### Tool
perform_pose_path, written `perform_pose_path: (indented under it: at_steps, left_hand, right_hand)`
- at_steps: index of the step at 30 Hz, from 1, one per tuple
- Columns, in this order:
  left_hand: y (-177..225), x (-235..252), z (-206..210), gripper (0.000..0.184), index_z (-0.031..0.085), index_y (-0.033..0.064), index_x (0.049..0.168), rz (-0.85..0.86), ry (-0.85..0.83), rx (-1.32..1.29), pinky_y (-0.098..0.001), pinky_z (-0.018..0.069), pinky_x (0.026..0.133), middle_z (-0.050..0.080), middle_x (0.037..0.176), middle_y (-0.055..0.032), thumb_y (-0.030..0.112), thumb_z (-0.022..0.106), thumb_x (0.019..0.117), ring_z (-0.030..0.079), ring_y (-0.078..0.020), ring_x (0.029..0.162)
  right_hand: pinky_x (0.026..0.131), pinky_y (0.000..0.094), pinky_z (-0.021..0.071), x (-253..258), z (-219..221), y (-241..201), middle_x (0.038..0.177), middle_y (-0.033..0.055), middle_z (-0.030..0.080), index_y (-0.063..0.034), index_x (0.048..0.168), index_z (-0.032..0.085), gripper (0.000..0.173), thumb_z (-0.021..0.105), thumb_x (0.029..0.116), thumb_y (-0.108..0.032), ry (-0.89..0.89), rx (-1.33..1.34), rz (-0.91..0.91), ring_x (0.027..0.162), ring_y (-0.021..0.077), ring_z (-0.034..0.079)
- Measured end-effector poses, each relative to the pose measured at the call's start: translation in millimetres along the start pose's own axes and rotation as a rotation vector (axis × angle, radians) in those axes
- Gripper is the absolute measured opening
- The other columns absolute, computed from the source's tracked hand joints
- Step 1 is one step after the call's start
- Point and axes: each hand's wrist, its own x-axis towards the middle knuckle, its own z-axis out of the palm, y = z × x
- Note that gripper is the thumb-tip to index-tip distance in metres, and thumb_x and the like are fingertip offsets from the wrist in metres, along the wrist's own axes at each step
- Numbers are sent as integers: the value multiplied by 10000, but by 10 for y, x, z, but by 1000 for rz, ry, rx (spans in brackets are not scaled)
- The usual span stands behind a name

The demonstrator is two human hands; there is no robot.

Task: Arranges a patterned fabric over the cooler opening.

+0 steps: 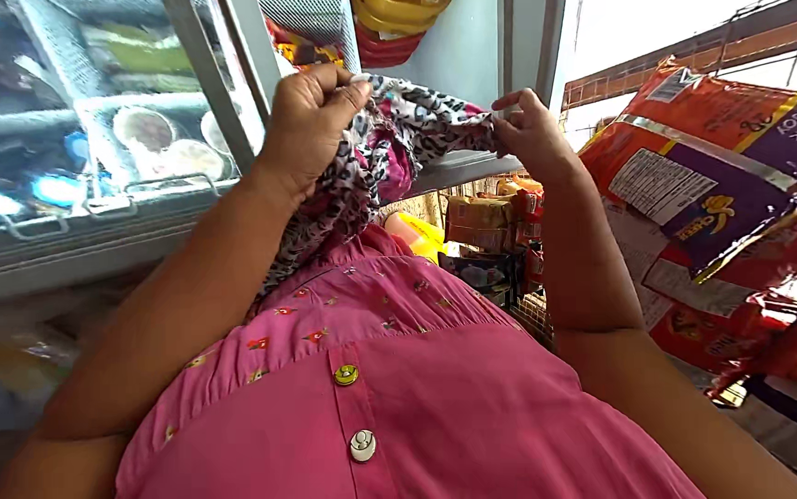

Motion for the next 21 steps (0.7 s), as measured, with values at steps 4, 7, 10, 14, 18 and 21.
perform_pose_path:
  at_steps: [4, 7, 10, 14, 18, 21]
  left_hand:
    - [19, 75, -79, 110, 647, 110, 1066, -44, 48, 7, -151, 514, 769, 635, 865, 142, 175, 561, 1042, 608, 71, 808]
    - [55, 157, -101, 87, 643, 140, 1052, -31, 74, -8, -160, 529, 766, 633, 852, 156, 183, 568, 1040, 619, 65, 803]
    - [79, 199, -177, 209, 642, 158, 957, 49, 55, 223, -182, 530, 766, 623, 825, 146, 308, 537, 1057, 612, 59, 785]
    - [93, 233, -133, 675, 721, 89, 1226, 234, -94, 841, -698, 350, 1029, 614, 1294, -253, 673, 558, 928, 526, -473, 1249]
    - [175, 453, 445, 1185, 311, 48, 1601, 382, -336, 654, -722, 40, 1194, 341, 1628, -216, 715, 745, 723, 188, -445, 1544]
    - [141, 598, 688, 696, 513, 19, 1456, 422, -430, 416, -531, 293, 1201, 640, 1351, -153, 298, 774, 875, 563, -249, 1314]
  right_hand:
    - [839, 302, 595, 12, -111, 150, 1080, 89, 652, 43, 1236, 561, 369, 712, 908, -28, -92, 157, -49, 897, 110, 679]
    - [893, 295, 592, 58, -142, 212, 1120, 59, 640, 16, 1200, 562, 353, 705, 879, 38, -75, 264, -94, 971, 98, 679]
    - [857, 316, 610, 80, -132, 189, 1053, -6, 676, -56, 1119, 591, 217, 676, 923, -16, -25, 436, -174, 908, 94, 696]
    - [796, 270, 599, -3, -162, -199, 993, -42, 705, -54, 1063, 650, 113, 655, 950, -49, 22, 330, -386, 865, 46, 687]
    - [750, 212, 549, -55, -85, -693, 982, -27, 729, -51, 1029, 716, 109, 705, 924, -80, 23, 133, -587, 881, 13, 664]
    - [775, 223, 574, -16, -177, -776, 989, -16, 733, -45, 1037, 720, 107, 692, 942, -84, 77, 108, -657, 901, 28, 683]
